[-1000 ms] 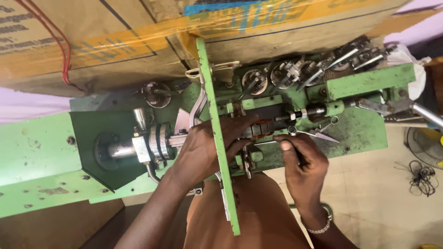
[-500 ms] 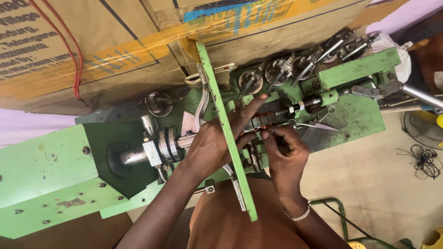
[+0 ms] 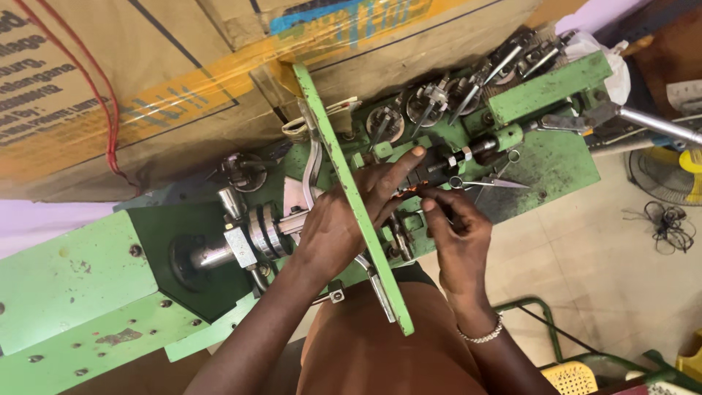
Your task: The person assembles small metal components on a green machine, using a wrench to tighten parts and adjusting the assembly by hand. The person repeatedly positions and secures the components within the machine's fixture.
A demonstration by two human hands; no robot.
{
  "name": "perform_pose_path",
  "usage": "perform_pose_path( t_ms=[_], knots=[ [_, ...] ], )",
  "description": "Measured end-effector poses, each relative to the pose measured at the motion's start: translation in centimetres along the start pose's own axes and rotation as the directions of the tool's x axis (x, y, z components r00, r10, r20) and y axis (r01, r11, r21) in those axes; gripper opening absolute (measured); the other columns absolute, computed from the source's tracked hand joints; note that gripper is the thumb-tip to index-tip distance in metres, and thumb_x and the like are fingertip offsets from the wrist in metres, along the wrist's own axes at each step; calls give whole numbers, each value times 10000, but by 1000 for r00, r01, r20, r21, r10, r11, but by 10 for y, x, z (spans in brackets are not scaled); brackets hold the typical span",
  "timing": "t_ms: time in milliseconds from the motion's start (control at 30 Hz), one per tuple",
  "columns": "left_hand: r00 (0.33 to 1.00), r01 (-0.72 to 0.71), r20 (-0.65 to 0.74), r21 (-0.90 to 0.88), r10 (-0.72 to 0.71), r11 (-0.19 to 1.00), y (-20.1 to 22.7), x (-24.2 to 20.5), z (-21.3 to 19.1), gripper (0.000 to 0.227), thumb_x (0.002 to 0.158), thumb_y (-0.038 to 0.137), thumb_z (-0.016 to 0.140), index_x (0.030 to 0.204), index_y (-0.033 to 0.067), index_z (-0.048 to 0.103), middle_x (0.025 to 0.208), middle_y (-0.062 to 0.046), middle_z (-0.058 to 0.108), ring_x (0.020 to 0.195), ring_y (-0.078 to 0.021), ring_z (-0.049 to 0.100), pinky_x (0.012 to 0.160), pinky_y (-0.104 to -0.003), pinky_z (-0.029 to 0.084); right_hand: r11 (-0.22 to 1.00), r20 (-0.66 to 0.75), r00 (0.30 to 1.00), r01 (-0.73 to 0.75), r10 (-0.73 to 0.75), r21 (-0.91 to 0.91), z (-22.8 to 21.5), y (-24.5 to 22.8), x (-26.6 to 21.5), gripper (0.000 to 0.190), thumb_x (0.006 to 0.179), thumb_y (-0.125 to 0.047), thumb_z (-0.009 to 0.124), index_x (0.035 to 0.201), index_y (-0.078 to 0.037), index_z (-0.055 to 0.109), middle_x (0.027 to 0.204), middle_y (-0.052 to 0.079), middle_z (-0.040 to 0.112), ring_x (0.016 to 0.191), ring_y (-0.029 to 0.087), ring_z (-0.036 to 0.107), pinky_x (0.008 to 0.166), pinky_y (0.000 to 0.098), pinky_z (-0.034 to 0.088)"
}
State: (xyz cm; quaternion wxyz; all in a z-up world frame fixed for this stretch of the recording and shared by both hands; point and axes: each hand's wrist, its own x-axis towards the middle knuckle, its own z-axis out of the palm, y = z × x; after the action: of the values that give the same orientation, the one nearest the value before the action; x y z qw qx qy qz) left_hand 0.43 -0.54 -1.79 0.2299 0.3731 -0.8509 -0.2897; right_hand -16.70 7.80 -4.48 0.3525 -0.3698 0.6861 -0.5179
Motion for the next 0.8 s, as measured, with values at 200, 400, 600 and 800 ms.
perform_pose_path(
  t_ms=[200, 400, 600, 800],
  knots=[
    [978, -148, 110, -222, 176, 964, -10, 4, -17, 1003, 811, -35, 649, 1646, 207, 149, 1598, -189, 431, 1484, -408, 433, 1240, -502, 415, 998, -87, 996, -24, 30, 66, 17, -10, -7, 208, 935, -91, 740, 1122, 0, 754, 958, 13, 711, 760, 48, 577, 644, 206, 454],
    [949, -172, 221, -240, 227, 955, -12, 11, -27, 1257, 659, 46, 813, 1613, 184, 6, 1712, -173, 23, 1599, -416, 68, 1248, -606, 134, 995, -183, 981, 73, -58, 74, 37, -10, -12, 143, 932, -65, 740, 1057, 3, 749, 1030, 69, 736, 881, 106, 678, 765, 239, 540],
    [953, -183, 170, -336, 250, 924, -17, 10, -22, 1198, 675, -64, 648, 1654, 224, 20, 1761, -155, -18, 1644, -402, 56, 1278, -568, 174, 987, -249, 955, 151, -159, -53, 45, -8, -12, 86, 926, -45, 744, 992, 10, 743, 987, 92, 739, 876, 133, 682, 786, 269, 542],
    [962, -131, 186, -328, 200, 935, -24, 8, -18, 995, 852, -33, 582, 1664, 213, 63, 1770, -172, 16, 1649, -405, 72, 1329, -540, 165, 996, -218, 972, 93, -93, -9, 45, -10, -13, 65, 923, -24, 697, 974, 16, 697, 903, 74, 696, 796, 127, 615, 729, 273, 514]
  ],
)
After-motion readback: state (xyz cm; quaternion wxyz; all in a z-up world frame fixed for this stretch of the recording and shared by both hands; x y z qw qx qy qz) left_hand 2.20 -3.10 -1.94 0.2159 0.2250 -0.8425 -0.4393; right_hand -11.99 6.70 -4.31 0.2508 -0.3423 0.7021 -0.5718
